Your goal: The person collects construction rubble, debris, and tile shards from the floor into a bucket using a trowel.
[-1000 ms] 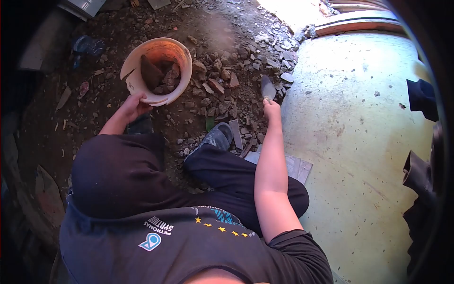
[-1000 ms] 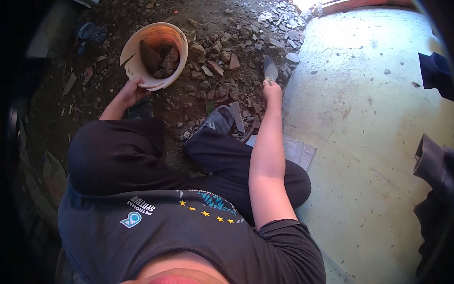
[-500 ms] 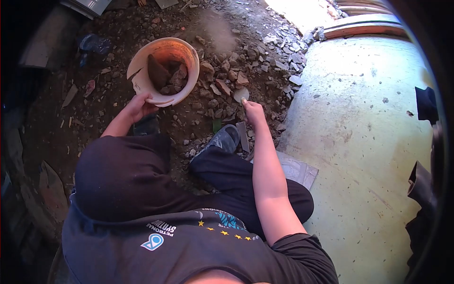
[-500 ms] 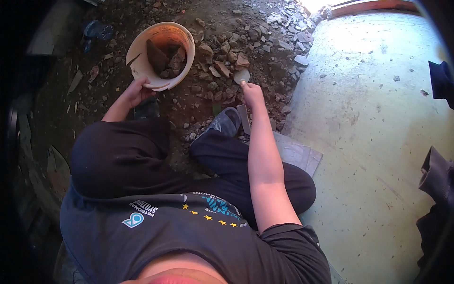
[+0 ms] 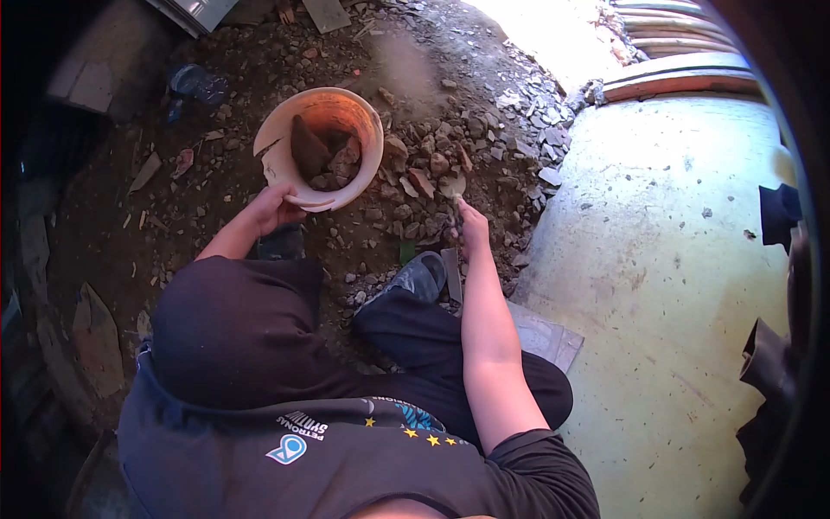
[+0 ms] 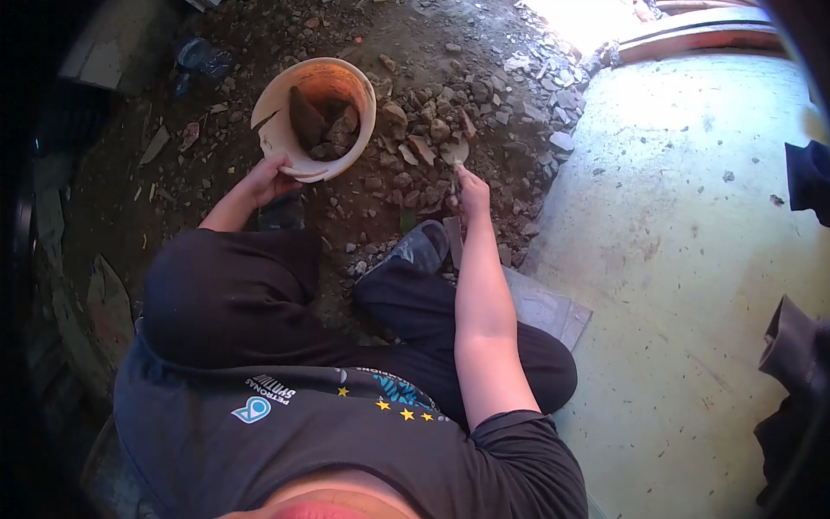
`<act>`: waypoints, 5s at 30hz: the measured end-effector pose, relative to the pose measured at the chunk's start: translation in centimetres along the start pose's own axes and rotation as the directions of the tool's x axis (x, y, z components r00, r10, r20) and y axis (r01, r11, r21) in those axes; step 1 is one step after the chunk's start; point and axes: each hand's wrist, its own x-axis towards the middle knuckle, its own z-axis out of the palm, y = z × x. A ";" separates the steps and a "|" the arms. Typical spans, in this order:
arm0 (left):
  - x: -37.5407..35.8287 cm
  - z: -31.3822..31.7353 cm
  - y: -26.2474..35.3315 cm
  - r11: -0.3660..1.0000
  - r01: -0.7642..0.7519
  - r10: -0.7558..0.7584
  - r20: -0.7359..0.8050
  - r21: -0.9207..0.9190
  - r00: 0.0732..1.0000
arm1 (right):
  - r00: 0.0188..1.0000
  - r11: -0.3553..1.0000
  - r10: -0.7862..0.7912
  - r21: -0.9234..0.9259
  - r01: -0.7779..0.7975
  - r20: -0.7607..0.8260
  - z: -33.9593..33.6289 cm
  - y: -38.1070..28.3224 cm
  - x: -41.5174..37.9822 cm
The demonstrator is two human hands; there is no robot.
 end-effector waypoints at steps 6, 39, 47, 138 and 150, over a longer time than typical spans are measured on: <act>0.7 -0.8 -0.5 1.000 0.012 -0.012 -0.003 0.008 1.000 | 0.999 0.994 -0.002 -0.113 0.006 0.041 -1.9 -3.1 -0.7; -0.1 0.1 -0.1 1.000 0.021 -0.021 -0.034 -0.013 0.999 | 0.820 0.359 -0.532 -0.933 -0.006 -0.210 -3.9 -2.4 3.1; 0.7 -0.7 -0.6 1.000 0.025 -0.025 -0.034 -0.006 0.999 | 0.935 0.248 -0.348 -0.968 0.027 -0.063 0.1 -4.1 -1.0; 1.4 -1.7 -1.1 1.000 0.007 -0.007 0.010 0.027 1.000 | 0.905 0.681 -0.370 -0.723 0.113 -0.208 -7.7 0.5 3.3; -0.2 0.2 -0.2 0.999 0.006 -0.005 -0.021 0.040 1.000 | 0.961 0.674 -0.272 -0.723 0.149 -0.055 -1.9 -1.2 -2.0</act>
